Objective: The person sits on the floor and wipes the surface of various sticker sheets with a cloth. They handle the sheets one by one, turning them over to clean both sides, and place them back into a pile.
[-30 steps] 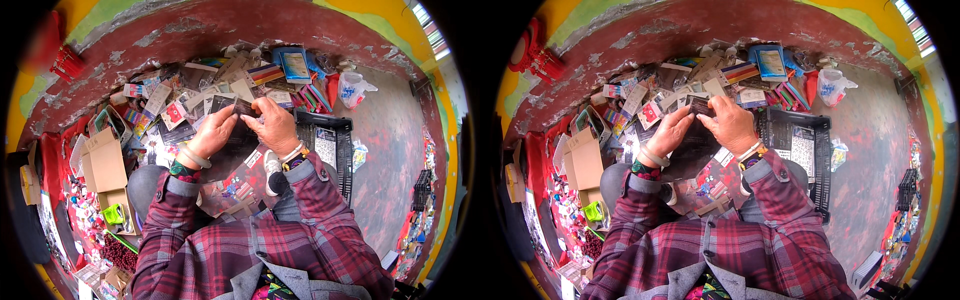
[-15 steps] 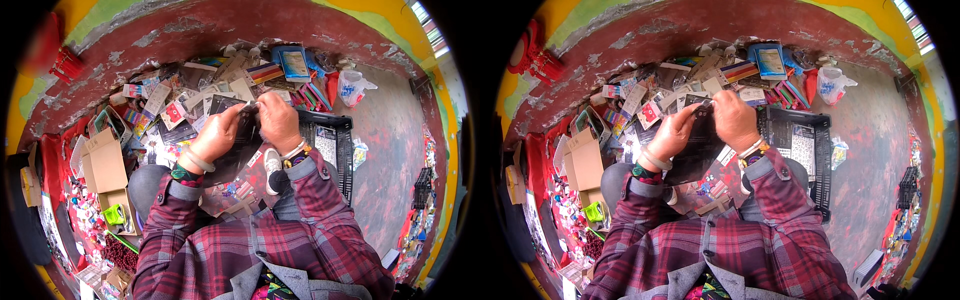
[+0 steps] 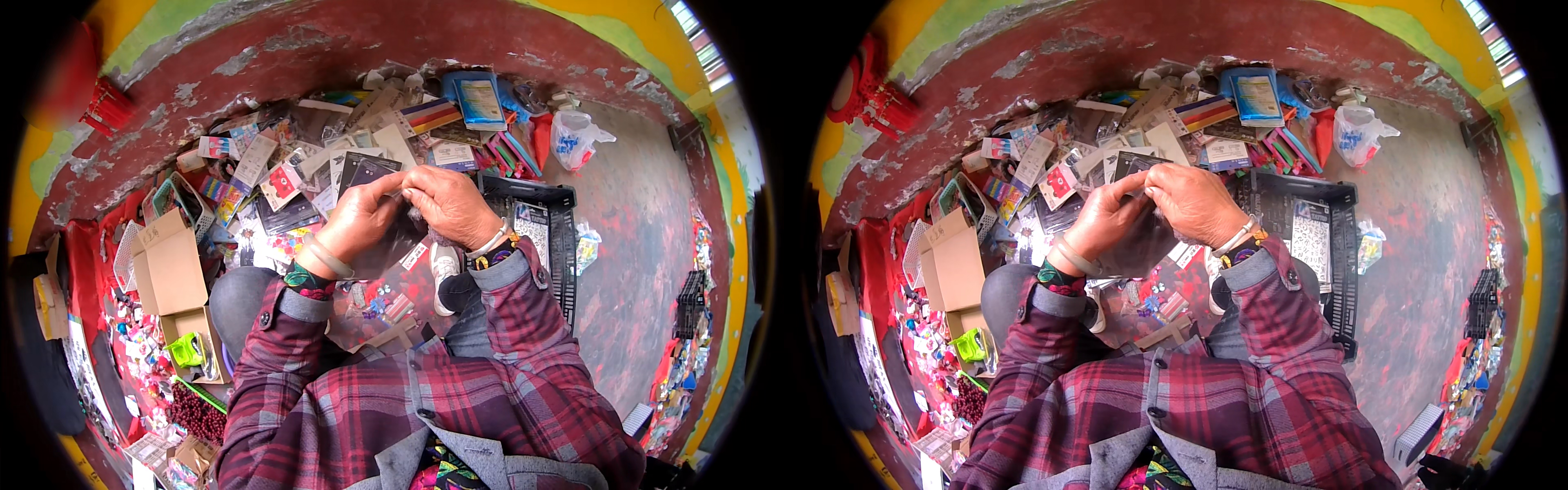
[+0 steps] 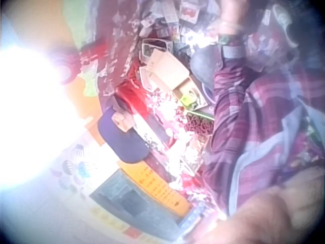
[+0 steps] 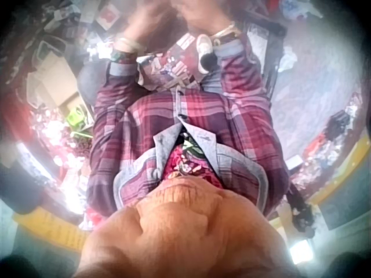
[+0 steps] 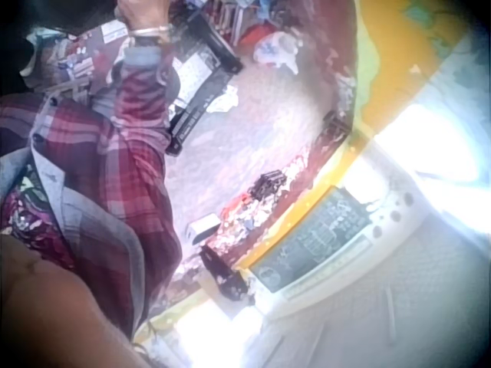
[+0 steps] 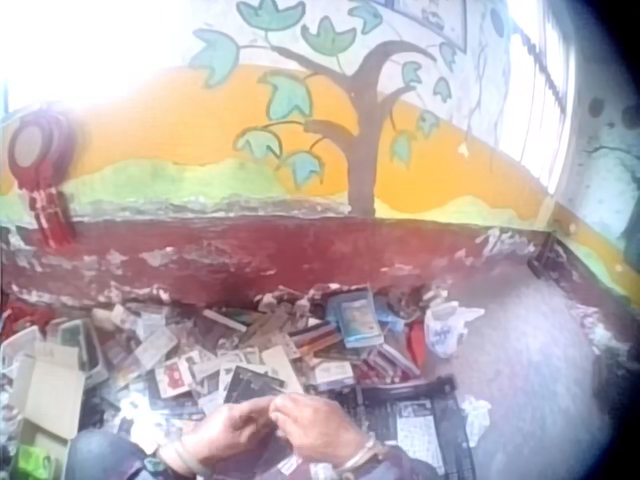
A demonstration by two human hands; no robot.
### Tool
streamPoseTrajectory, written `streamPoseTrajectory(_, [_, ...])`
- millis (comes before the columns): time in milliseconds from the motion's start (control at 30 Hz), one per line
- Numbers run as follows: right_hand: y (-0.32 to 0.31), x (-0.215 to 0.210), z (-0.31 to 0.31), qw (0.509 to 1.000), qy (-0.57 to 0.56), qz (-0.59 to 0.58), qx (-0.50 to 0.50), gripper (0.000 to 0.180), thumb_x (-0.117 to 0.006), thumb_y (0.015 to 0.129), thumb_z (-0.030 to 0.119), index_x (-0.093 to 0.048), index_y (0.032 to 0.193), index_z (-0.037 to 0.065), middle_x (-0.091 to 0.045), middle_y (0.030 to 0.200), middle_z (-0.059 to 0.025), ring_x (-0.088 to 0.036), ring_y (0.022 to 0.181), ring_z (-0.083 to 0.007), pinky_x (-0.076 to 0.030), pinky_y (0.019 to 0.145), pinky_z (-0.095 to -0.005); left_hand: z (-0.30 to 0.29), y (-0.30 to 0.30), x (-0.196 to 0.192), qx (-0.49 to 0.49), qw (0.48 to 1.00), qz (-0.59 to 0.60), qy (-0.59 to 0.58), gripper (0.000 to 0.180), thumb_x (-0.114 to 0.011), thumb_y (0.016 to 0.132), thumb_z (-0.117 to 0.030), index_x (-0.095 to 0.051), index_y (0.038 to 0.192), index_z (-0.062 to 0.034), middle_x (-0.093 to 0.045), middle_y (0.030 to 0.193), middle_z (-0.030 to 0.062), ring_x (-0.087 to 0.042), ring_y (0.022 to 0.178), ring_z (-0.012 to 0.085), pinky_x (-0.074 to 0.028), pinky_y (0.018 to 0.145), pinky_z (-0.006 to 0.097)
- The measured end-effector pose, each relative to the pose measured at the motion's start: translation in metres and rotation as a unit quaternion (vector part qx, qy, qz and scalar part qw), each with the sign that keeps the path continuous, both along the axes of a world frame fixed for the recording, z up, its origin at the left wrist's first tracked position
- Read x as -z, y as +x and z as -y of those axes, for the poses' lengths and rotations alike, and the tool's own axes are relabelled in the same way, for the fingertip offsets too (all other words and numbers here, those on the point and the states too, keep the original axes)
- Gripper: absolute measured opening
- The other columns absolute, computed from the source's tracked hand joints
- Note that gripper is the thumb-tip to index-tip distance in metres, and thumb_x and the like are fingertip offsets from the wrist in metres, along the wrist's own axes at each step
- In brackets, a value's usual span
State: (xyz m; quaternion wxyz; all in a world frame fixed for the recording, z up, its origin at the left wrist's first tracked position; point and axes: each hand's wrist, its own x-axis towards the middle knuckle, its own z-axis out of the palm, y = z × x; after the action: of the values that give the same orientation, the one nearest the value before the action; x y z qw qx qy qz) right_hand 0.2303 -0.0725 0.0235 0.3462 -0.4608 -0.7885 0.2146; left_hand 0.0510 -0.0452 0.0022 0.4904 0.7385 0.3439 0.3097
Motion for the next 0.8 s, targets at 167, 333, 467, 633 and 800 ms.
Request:
streamPoseTrajectory(167, [-0.005,-0.011,0.004,0.994,0.021,-0.033,0.106,0.019,-0.069,0.078,0.013,-0.060,0.093,0.005,-0.060,0.084,-0.0097,-0.060,0.074,-0.0271,-0.047,0.063,-0.0312,-0.010,-0.004,0.008,-0.079,0.986,0.119,-0.086,0.025,-0.053,0.091,-0.004,-0.062,0.114,-0.0007,-0.065,0.103,0.0037,-0.055,0.093,0.0079,-0.045,0.082,0.022])
streamPoseTrajectory(333, [-0.013,0.006,0.002,0.984,0.111,0.057,0.128,0.014,-0.066,0.079,0.018,-0.059,0.087,0.009,-0.057,0.081,-0.0062,-0.060,0.075,-0.0271,-0.048,0.061,-0.0367,-0.010,-0.002,0.009,-0.069,0.985,0.126,-0.096,0.024,-0.054,0.091,-0.005,-0.062,0.112,0.0015,-0.065,0.103,0.0041,-0.055,0.091,0.0063,-0.045,0.080,0.020])
streamPoseTrajectory(467, [-0.018,0.009,0.003,0.978,0.141,0.056,0.141,0.010,-0.064,0.079,0.015,-0.058,0.084,0.009,-0.056,0.079,-0.0061,-0.059,0.074,-0.0270,-0.047,0.060,-0.0365,-0.007,0.000,0.004,-0.074,0.985,0.098,-0.125,0.024,-0.055,0.090,-0.004,-0.062,0.112,0.0017,-0.065,0.104,0.0051,-0.056,0.094,0.0082,-0.045,0.083,0.022])
streamPoseTrajectory(633, [-0.014,0.008,0.002,0.988,0.092,0.033,0.118,0.008,-0.063,0.079,0.013,-0.056,0.082,0.009,-0.055,0.079,-0.0066,-0.058,0.075,-0.0280,-0.047,0.060,-0.0374,-0.009,0.000,0.012,-0.073,0.993,0.073,-0.053,0.026,-0.057,0.087,0.000,-0.061,0.113,0.0020,-0.067,0.104,0.0078,-0.059,0.096,0.0107,-0.047,0.086,0.024])
streamPoseTrajectory(800, [-0.007,-0.003,0.002,0.983,0.113,0.081,0.119,0.008,-0.063,0.079,0.010,-0.057,0.084,0.009,-0.056,0.079,-0.0074,-0.058,0.074,-0.0287,-0.046,0.061,-0.0381,-0.008,-0.007,0.006,-0.057,0.996,-0.063,0.022,0.032,-0.059,0.082,0.002,-0.062,0.114,-0.0022,-0.068,0.102,0.0125,-0.063,0.096,0.0143,-0.049,0.083,0.027])
